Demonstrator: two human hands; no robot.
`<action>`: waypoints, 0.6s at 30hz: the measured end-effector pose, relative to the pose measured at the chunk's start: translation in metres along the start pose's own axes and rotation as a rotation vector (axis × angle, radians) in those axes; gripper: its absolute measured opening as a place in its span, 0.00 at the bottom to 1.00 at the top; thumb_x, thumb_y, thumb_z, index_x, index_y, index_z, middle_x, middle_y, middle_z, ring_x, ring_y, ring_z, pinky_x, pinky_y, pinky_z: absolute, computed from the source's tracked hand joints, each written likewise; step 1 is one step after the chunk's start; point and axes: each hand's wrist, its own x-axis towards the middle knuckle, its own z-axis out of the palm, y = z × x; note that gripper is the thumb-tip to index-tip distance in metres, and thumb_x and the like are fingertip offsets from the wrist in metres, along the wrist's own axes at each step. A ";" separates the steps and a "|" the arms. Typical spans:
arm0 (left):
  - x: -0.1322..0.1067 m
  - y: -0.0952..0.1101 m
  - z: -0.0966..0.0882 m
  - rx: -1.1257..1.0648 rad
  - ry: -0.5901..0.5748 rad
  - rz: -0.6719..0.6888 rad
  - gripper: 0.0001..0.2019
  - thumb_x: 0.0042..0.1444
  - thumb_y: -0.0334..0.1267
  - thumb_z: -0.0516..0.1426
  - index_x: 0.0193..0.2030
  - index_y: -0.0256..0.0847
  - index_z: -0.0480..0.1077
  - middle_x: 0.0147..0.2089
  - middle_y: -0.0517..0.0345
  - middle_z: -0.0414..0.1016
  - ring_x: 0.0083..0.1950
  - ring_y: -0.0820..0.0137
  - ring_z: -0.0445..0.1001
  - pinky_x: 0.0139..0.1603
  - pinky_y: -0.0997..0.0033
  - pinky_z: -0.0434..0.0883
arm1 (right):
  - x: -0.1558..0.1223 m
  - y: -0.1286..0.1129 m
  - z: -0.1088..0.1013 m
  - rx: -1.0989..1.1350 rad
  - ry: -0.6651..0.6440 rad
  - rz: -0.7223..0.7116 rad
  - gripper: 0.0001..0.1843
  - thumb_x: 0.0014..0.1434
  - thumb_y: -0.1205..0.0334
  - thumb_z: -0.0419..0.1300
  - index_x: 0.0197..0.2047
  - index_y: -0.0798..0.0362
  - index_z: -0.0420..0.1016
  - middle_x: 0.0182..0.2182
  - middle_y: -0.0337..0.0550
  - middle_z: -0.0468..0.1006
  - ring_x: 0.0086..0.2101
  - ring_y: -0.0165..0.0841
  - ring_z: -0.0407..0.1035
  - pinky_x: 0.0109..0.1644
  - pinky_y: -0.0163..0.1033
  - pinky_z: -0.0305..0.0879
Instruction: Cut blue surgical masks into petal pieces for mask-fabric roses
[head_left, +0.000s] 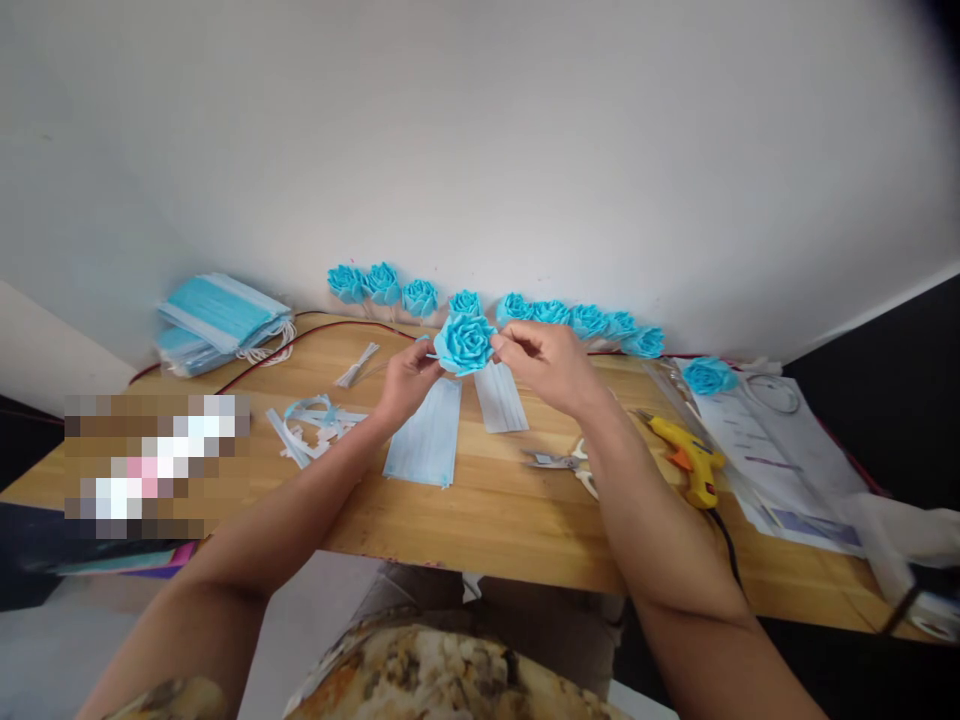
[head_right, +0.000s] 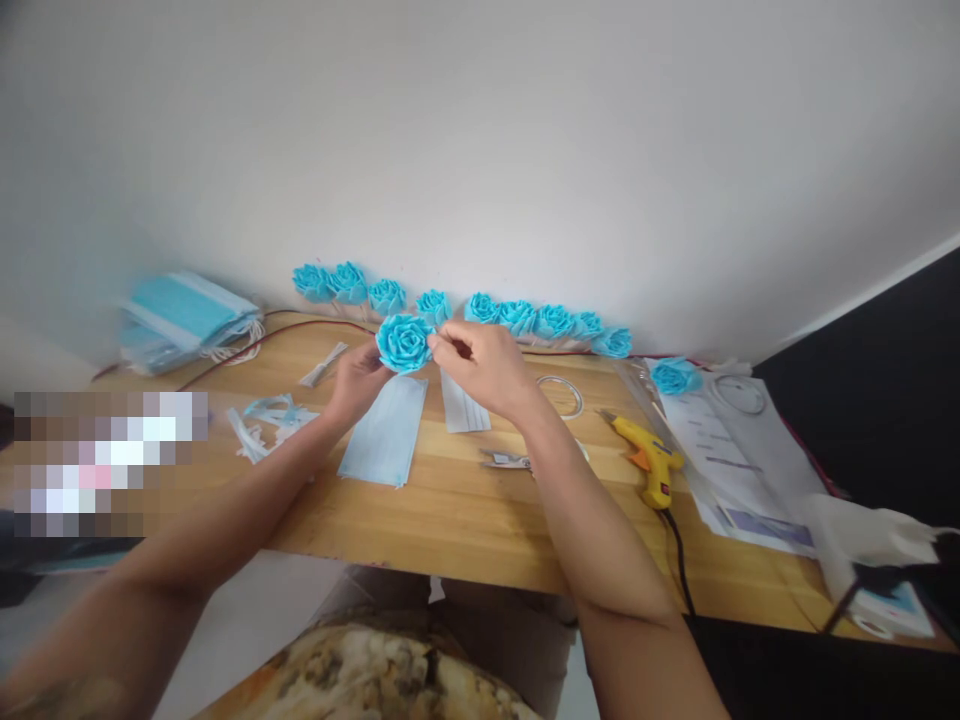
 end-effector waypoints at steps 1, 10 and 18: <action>0.000 -0.001 0.000 0.002 -0.001 -0.004 0.09 0.49 0.42 0.69 0.30 0.39 0.78 0.30 0.56 0.79 0.35 0.68 0.75 0.41 0.70 0.74 | 0.000 0.000 0.000 -0.002 0.001 -0.002 0.20 0.66 0.55 0.56 0.23 0.51 0.64 0.20 0.34 0.64 0.24 0.28 0.56 0.31 0.39 0.50; 0.000 0.001 0.001 -0.019 0.010 0.008 0.08 0.49 0.41 0.68 0.31 0.39 0.80 0.31 0.57 0.79 0.35 0.69 0.74 0.39 0.72 0.73 | 0.001 0.004 -0.006 0.144 0.133 0.017 0.24 0.69 0.42 0.57 0.31 0.51 0.74 0.25 0.37 0.72 0.28 0.31 0.66 0.35 0.38 0.62; -0.003 0.006 0.005 -0.107 -0.086 -0.078 0.14 0.48 0.48 0.70 0.34 0.39 0.81 0.33 0.54 0.82 0.35 0.65 0.79 0.41 0.66 0.78 | 0.010 0.033 0.003 0.390 -0.089 -0.213 0.68 0.46 0.25 0.71 0.81 0.35 0.43 0.72 0.49 0.66 0.73 0.49 0.57 0.73 0.56 0.61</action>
